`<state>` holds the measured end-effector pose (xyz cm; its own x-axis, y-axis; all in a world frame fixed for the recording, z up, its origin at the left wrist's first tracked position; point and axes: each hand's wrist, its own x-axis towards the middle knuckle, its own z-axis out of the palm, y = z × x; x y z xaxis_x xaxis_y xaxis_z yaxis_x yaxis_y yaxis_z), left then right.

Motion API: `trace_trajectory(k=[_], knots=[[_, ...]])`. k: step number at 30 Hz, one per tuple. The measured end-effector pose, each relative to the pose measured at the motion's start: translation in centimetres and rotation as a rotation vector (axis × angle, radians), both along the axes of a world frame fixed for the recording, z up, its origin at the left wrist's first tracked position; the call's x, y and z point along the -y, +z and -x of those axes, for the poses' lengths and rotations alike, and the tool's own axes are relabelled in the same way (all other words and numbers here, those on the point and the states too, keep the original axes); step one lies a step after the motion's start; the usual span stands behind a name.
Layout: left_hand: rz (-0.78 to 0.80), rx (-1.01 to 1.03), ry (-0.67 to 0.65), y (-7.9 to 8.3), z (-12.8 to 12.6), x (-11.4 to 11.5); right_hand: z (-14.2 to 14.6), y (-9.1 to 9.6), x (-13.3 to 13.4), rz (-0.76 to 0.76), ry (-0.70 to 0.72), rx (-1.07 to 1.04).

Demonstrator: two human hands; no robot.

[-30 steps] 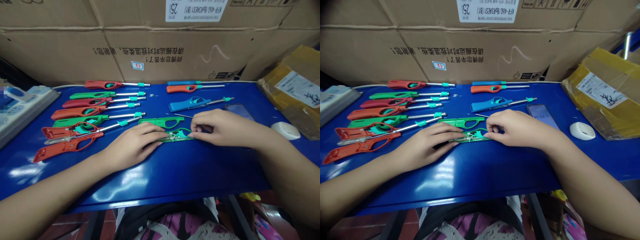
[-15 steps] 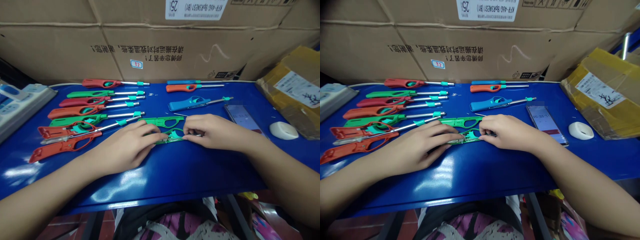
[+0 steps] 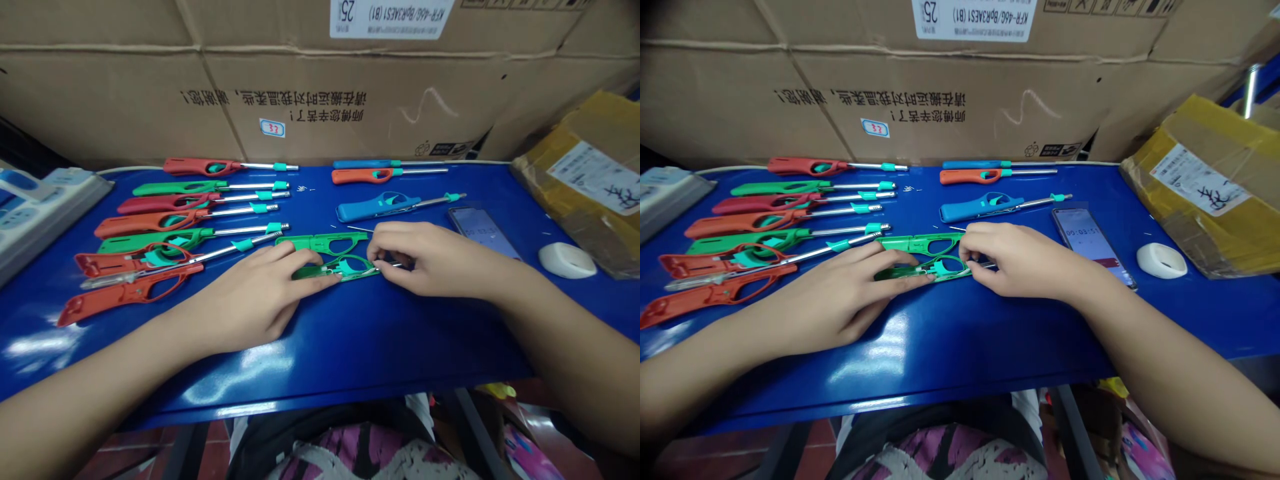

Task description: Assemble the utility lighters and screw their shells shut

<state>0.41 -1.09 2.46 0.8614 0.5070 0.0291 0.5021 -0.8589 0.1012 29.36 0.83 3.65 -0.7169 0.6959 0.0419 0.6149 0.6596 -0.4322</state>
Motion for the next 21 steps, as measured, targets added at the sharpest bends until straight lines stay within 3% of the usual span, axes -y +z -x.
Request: trace_trajectory(k=[5, 13, 17, 21], knots=[[-0.020, 0.040, 0.003, -0.1, 0.2, 0.0, -0.8, 0.5, -0.4, 0.008, -0.071, 0.097], [-0.107, 0.184, 0.021, 0.0, 0.5, -0.4, -1.2, 0.3, -0.8, -0.025, -0.028, 0.048], [-0.174, 0.200, 0.107, 0.1, 0.8, -1.1, -0.7, -0.3, -0.8, -0.164, -0.051, -0.025], [-0.192, 0.180, 0.222, -0.4, 1.5, -2.1, -0.4, -1.6, -0.8, -0.215, -0.053, 0.077]])
